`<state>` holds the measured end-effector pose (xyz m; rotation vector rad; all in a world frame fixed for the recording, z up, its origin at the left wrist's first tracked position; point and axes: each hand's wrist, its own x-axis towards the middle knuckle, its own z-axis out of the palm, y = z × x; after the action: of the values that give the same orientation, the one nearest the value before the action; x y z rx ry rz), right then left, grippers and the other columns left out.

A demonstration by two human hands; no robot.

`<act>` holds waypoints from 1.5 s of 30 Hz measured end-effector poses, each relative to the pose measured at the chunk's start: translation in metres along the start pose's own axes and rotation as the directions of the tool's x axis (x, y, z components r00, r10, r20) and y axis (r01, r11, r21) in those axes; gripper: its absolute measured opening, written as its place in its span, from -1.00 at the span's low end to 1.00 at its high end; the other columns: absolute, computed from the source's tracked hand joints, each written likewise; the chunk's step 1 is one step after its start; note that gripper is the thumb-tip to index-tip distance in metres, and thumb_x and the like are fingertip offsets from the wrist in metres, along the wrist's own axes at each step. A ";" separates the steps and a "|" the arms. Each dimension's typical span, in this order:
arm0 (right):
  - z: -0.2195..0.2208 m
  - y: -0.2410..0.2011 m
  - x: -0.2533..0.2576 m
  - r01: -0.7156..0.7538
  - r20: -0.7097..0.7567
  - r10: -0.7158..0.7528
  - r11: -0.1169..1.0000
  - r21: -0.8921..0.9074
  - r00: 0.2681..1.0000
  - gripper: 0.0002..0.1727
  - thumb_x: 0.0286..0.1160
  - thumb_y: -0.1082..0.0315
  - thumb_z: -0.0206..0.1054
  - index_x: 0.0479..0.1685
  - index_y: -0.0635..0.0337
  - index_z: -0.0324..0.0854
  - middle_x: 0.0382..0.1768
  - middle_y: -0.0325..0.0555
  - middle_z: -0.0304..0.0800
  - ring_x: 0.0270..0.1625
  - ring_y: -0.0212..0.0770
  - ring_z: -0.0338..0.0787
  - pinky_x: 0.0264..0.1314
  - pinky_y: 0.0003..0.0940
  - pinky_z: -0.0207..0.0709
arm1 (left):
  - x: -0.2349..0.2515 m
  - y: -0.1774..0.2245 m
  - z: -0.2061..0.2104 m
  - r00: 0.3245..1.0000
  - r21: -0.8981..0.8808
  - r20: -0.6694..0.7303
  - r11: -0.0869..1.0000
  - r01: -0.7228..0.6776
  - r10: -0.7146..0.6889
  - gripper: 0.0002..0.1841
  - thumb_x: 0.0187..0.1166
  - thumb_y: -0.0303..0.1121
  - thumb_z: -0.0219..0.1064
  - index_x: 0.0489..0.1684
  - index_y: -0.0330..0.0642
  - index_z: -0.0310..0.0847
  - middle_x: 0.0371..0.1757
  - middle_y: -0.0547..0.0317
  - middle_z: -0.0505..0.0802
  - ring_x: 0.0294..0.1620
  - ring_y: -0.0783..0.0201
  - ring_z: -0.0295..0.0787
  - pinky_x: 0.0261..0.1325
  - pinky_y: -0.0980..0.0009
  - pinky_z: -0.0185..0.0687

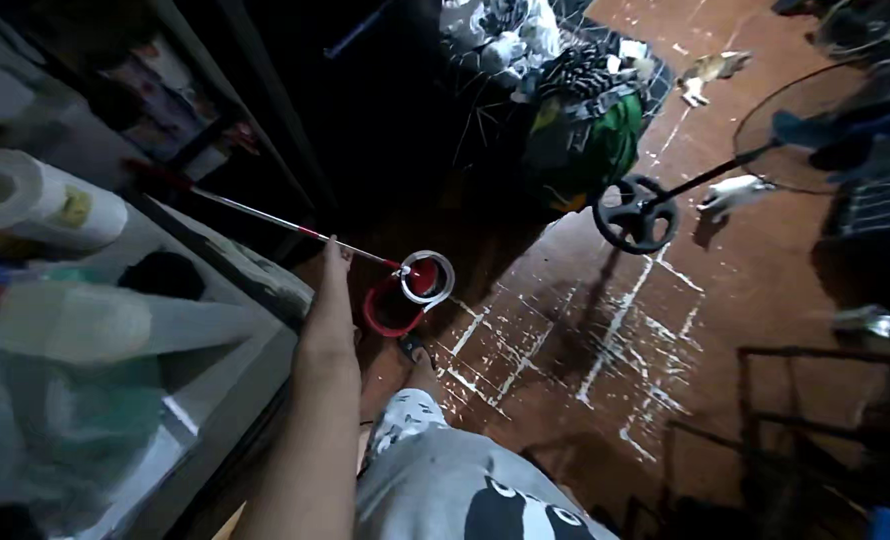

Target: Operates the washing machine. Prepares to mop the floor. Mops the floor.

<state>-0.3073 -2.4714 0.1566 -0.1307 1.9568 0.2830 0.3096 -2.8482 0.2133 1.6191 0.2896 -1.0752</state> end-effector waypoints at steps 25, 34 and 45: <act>-0.017 -0.272 -0.064 0.274 0.113 -0.258 0.765 -0.583 0.960 -0.59 0.80 0.21 0.21 0.39 0.33 0.62 0.20 0.26 0.81 0.22 0.15 0.83 0.40 0.11 0.64 | 0.217 0.078 -0.013 0.987 0.055 -0.159 0.998 -0.007 0.016 -0.17 0.69 0.13 0.24 0.84 -0.15 0.02 0.84 -0.10 0.22 0.80 -0.02 0.23 0.69 -0.01 0.36; -0.044 -0.357 -0.065 0.267 0.013 -0.311 0.790 -0.552 0.950 -0.58 0.82 0.24 0.16 0.37 0.41 0.59 0.16 0.31 0.81 0.13 0.16 0.85 0.29 0.12 0.67 | 0.297 0.073 0.002 0.973 -0.027 -0.227 0.999 0.033 -0.038 -0.14 0.54 0.15 0.42 0.74 -0.19 0.22 0.71 -0.12 0.42 0.70 0.00 0.34 0.66 -0.03 0.34; -0.014 -0.526 -0.056 0.508 0.393 -0.432 0.193 -0.839 0.812 -0.59 0.75 0.16 0.22 0.31 0.25 0.71 0.15 0.28 0.84 0.24 0.26 0.82 0.40 0.31 0.57 | 0.119 0.011 0.080 0.964 0.084 -0.177 0.979 -0.185 0.198 -0.39 0.73 0.17 0.17 0.30 -0.28 0.60 -0.12 0.06 0.78 -0.17 0.25 0.69 0.01 0.24 0.69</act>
<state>-0.1814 -2.9847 0.1414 -1.4678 1.3190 0.9554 0.3439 -2.9617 0.1324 1.7718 0.2157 -0.7964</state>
